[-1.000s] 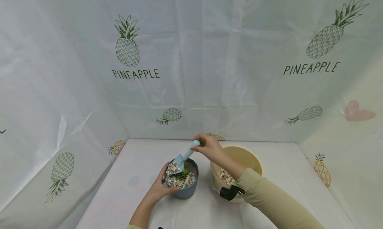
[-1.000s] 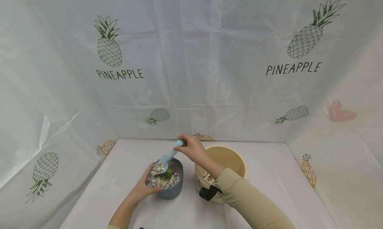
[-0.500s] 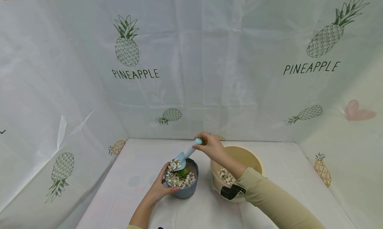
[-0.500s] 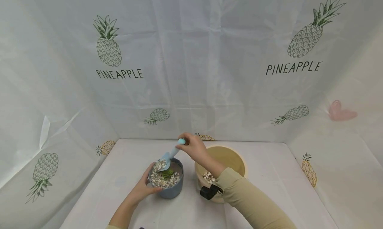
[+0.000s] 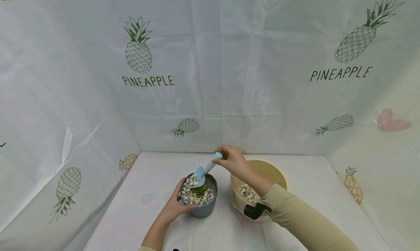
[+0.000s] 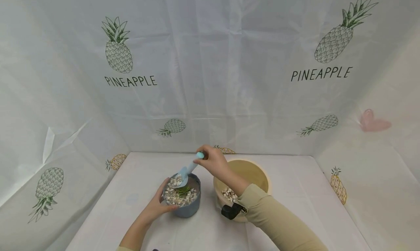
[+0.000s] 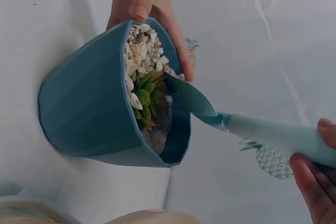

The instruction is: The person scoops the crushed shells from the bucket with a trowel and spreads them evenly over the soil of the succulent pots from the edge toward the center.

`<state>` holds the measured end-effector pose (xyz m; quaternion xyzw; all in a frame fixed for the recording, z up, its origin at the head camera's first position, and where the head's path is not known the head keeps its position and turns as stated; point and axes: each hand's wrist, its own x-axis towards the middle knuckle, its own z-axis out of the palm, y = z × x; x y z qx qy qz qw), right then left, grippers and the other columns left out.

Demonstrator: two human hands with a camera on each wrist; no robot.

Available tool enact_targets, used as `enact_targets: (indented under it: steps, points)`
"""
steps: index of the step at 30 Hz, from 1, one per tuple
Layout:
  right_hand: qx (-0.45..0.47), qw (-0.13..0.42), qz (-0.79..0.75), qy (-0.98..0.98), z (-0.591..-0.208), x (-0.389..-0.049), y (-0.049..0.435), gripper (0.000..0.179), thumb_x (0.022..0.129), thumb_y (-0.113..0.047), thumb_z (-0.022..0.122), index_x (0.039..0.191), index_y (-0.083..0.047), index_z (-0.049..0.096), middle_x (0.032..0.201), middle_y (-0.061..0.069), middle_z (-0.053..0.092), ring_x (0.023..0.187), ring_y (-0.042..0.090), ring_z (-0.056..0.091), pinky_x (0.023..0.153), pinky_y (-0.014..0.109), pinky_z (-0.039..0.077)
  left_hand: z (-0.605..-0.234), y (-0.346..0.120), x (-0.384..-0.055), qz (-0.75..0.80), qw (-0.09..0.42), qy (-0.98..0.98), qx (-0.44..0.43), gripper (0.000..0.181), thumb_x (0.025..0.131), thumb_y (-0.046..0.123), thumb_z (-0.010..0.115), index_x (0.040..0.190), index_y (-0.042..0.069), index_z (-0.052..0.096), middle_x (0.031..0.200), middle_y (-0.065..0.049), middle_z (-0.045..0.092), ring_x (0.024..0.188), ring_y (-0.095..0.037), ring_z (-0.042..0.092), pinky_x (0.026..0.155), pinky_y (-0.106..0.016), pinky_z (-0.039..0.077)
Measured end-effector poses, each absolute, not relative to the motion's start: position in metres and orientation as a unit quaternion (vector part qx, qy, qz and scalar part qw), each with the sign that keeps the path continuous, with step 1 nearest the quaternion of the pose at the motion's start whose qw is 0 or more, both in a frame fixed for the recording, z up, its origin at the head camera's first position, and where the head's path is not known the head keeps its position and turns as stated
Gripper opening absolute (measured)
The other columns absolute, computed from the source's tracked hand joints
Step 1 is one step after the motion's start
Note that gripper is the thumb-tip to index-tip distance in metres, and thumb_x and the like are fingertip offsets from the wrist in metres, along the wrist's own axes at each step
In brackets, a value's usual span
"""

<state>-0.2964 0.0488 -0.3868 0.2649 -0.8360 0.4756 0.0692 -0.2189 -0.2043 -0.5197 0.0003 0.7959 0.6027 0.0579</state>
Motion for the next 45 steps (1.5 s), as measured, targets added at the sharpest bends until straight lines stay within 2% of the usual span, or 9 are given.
enact_targets:
  steps: [7,14,23,35,45]
  points:
    - [0.274,0.056,0.485,-0.829,-0.386,-0.295,0.049,0.026,0.084,-0.011,0.077,0.108,-0.005,0.068,0.094,0.003,0.068,0.08,0.013,0.066,0.065,0.026,0.055,-0.522,-0.211,-0.225,0.597,0.066,0.799,0.03,0.116,0.07,0.024,0.09,0.158,0.023,0.015,0.158,-0.027,0.011,0.133,-0.061,0.02,0.096,-0.077,0.027]
    - [0.285,0.051,0.485,-0.825,-0.386,-0.294,0.049,0.026,0.084,-0.01,0.078,0.107,-0.006,0.068,0.092,0.002,0.068,0.079,0.013,0.066,0.065,0.026,0.056,-0.514,-0.225,-0.239,0.576,0.124,0.803,0.091,0.114,0.072,0.021,0.088,0.158,0.022,0.013,0.159,-0.024,0.008,0.136,-0.059,0.016,0.1,-0.073,0.027]
    - [0.279,0.051,0.485,-0.827,-0.386,-0.295,0.046,0.025,0.084,-0.011,0.077,0.107,-0.007,0.069,0.095,0.002,0.068,0.082,0.014,0.067,0.067,0.026,0.056,-0.512,-0.237,-0.26,0.547,0.154,0.804,0.173,0.116,0.07,0.021,0.09,0.157,0.019,0.014,0.158,-0.021,0.016,0.142,-0.049,0.013,0.103,-0.074,0.019]
    - [0.271,0.056,0.478,-0.834,-0.384,-0.297,0.042,0.025,0.086,-0.014,0.076,0.109,-0.009,0.068,0.095,0.0,0.068,0.082,0.012,0.065,0.068,0.026,0.055,-0.516,-0.236,-0.258,0.551,0.152,0.805,0.159,0.115,0.072,0.024,0.089,0.158,0.024,0.013,0.16,-0.021,0.008,0.142,-0.052,0.004,0.102,-0.077,0.016]
    - [0.272,0.074,0.47,-0.837,-0.384,-0.294,0.039,0.026,0.084,-0.013,0.077,0.109,-0.01,0.068,0.095,0.0,0.068,0.084,0.013,0.066,0.068,0.024,0.055,-0.514,-0.23,-0.247,0.562,0.138,0.806,0.124,0.117,0.071,0.028,0.09,0.158,0.024,0.011,0.16,-0.021,0.005,0.143,-0.049,0.001,0.102,-0.076,0.015]
